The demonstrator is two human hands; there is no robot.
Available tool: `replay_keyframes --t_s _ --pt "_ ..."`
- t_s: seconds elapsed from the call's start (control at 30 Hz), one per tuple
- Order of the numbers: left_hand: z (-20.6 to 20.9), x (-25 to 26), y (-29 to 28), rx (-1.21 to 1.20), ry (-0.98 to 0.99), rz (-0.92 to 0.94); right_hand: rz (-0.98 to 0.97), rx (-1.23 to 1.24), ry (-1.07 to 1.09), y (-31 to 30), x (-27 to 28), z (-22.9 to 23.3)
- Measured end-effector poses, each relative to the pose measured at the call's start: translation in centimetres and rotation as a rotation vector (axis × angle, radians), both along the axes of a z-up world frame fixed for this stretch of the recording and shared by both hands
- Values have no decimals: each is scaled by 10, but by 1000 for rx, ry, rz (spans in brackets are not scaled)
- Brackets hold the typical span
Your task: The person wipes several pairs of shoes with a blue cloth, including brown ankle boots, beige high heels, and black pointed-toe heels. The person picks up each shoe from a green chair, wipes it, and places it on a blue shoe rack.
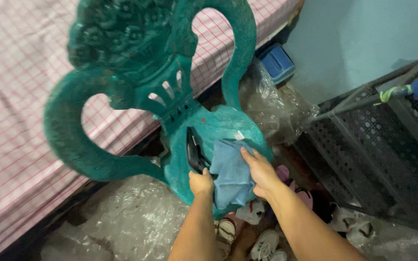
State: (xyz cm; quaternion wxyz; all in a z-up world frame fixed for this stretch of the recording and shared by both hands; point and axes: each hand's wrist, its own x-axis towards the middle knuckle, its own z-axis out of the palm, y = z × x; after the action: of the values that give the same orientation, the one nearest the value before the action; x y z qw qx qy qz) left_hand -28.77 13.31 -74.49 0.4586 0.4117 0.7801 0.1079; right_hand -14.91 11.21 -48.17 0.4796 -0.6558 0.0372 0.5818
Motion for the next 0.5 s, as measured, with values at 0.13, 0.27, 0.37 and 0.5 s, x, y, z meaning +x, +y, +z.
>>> replay_keyframes --t_s 0.13,0.27,0.37,0.5 --pt "-43 11 7 -8 26 37 66 71 37 5 -3 -21" --pt "-34 11 16 -51 -3 -30 53 105 54 0 -4 -30" --pt "23 4 21 0 -82 -79 26 119 12 -2 -4 -8" --pt "156 -8 37 295 -205 -258 -78 187 -108 0 3 76"
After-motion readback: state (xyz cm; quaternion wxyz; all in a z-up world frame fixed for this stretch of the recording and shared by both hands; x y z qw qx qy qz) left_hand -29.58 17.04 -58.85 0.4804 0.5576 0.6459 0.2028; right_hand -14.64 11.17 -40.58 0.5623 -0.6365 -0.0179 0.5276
